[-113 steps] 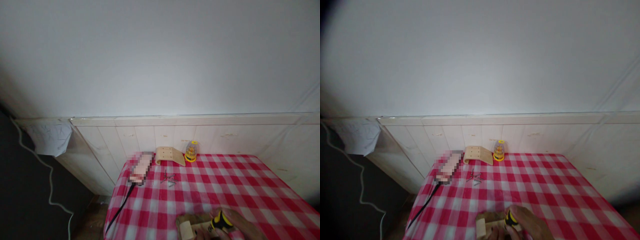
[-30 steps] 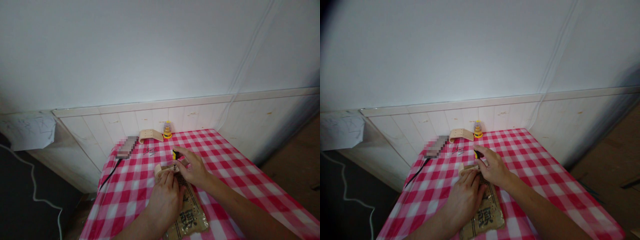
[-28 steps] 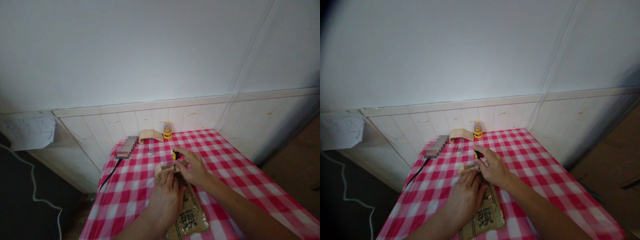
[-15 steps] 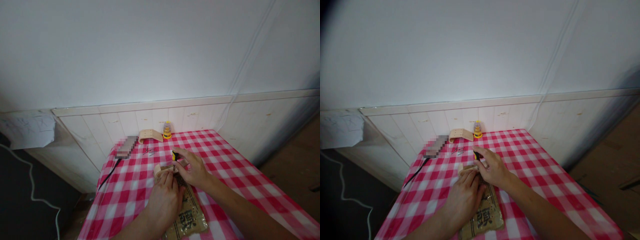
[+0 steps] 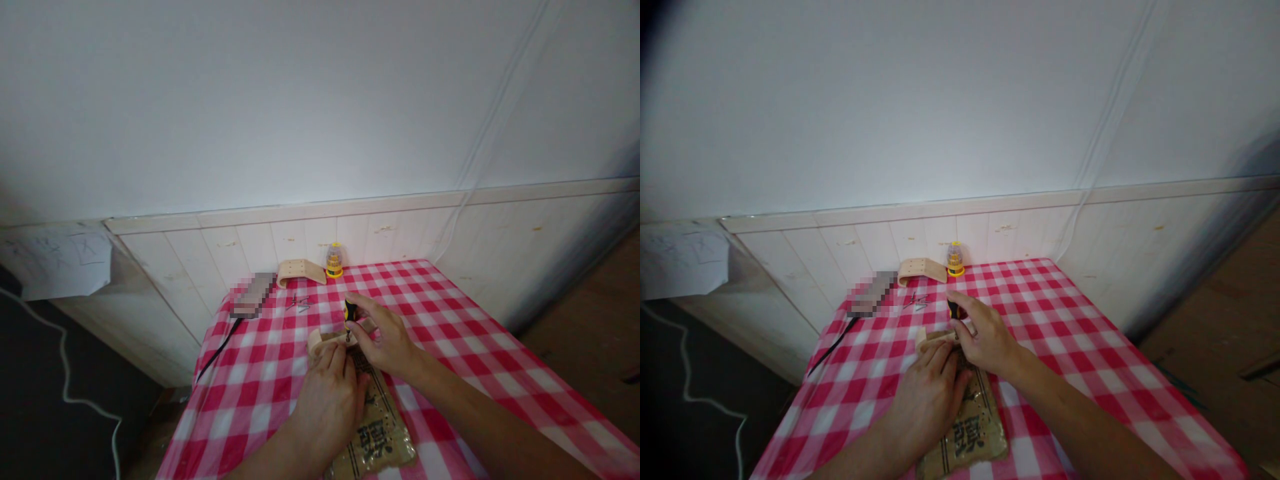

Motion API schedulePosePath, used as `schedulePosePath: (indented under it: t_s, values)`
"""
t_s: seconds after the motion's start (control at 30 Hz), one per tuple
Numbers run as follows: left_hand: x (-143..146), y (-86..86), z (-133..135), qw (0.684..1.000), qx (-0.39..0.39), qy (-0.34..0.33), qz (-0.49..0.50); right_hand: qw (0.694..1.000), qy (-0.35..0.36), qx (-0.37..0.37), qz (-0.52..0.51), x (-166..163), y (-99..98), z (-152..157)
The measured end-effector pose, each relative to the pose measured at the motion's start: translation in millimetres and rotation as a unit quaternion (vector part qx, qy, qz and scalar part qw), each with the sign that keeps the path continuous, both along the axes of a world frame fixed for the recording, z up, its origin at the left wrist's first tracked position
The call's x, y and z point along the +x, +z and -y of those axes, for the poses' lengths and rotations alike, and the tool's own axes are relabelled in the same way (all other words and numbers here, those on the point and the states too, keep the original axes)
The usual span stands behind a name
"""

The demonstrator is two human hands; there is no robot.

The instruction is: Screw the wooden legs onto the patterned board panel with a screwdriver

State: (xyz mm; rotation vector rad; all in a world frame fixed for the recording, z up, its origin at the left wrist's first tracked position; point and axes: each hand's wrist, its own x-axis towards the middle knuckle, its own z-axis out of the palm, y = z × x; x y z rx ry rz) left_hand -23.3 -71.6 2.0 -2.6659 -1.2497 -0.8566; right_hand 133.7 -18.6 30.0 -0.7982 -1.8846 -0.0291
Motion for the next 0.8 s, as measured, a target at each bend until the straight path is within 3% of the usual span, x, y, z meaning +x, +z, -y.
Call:
schedulePosePath:
  t_s: [0.8]
  values:
    - [0.3,1.3,1.2,1.0,0.0,0.005,0.003,1.0,0.008,-0.018,-0.003,0.2,2.8,2.0]
